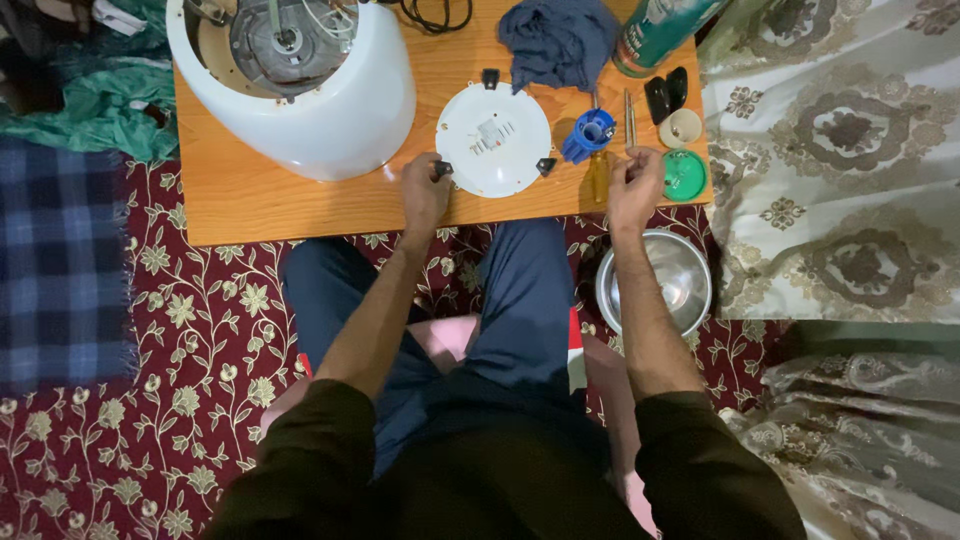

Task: The person sits at a low table servicing a white electric appliance with its cover removed. They unscrew parts of the base plate with a screwdriver, pour contents from a canister, handle small components and fasteners, and use a wrench on the plate while sorting parts on the table.

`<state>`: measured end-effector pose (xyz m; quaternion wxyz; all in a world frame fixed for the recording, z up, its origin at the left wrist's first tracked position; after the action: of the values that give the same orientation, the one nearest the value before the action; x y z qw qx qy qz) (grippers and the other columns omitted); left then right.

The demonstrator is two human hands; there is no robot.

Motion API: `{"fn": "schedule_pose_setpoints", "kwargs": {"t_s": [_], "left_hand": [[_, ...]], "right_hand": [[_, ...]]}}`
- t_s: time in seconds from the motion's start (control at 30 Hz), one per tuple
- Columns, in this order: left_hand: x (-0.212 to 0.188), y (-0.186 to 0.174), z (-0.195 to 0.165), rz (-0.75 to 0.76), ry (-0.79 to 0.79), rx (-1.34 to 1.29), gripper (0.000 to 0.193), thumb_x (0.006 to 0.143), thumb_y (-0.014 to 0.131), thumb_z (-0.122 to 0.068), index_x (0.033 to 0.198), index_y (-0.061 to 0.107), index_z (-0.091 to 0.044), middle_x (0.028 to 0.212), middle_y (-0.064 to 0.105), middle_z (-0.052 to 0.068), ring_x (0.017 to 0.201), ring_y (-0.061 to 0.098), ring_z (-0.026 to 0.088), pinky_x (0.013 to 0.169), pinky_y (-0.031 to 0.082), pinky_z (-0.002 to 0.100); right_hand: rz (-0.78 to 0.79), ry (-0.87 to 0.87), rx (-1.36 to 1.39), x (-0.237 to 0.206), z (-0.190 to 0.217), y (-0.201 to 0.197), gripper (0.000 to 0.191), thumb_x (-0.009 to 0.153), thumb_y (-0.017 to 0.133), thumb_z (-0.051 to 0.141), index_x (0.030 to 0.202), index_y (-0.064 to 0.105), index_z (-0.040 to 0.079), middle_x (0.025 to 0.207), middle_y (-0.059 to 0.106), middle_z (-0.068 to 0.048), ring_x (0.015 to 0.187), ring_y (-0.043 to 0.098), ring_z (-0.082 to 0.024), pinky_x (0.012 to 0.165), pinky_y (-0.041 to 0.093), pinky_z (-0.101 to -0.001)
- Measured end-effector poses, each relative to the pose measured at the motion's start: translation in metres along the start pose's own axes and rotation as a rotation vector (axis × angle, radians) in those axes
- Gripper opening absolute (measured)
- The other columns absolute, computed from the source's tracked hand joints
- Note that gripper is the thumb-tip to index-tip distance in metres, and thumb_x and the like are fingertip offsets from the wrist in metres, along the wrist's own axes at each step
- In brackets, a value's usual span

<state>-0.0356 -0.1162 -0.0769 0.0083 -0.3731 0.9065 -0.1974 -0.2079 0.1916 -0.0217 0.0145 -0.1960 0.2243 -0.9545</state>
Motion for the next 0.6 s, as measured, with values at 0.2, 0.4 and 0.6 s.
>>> {"fn": "schedule_pose_setpoints", "kwargs": {"t_s": [0.2, 0.4, 0.6], "left_hand": [[0.000, -0.001, 0.007, -0.051, 0.025, 0.112, 0.031, 0.074, 0.080, 0.006, 0.103, 0.068, 0.001, 0.090, 0.072, 0.015, 0.079, 0.071, 0.026, 0.072, 0.058, 0.036], [-0.001, -0.007, 0.020, -0.115, -0.029, 0.120, 0.031, 0.082, 0.076, 0.006, 0.112, 0.068, -0.001, 0.091, 0.071, 0.015, 0.079, 0.071, 0.026, 0.072, 0.057, 0.036], [-0.001, -0.008, 0.033, -0.160, -0.081, -0.007, 0.036, 0.086, 0.073, 0.005, 0.120, 0.063, 0.000, 0.095, 0.073, 0.013, 0.084, 0.070, 0.019, 0.074, 0.057, 0.032]], "right_hand": [[0.001, -0.004, -0.047, -0.002, -0.006, 0.000, 0.025, 0.090, 0.074, -0.004, 0.111, 0.061, -0.002, 0.097, 0.061, -0.009, 0.081, 0.060, -0.017, 0.075, 0.053, -0.0315], [0.011, 0.012, -0.172, -0.002, -0.018, 0.000, 0.018, 0.091, 0.076, 0.003, 0.105, 0.066, -0.002, 0.100, 0.066, -0.014, 0.088, 0.067, -0.023, 0.080, 0.055, -0.0357], [0.248, 0.136, -0.361, -0.011, -0.034, 0.020, 0.035, 0.091, 0.083, 0.032, 0.091, 0.071, -0.001, 0.087, 0.070, -0.017, 0.084, 0.066, -0.033, 0.080, 0.053, -0.0439]]}}
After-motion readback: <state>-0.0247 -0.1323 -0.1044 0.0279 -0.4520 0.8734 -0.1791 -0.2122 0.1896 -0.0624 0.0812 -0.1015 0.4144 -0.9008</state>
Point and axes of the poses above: each hand's wrist, its own x-axis towards the middle knuckle, its own y-axis out of the palm, z = x × y, the point moved 9 cm from there along x, towards the middle knuckle
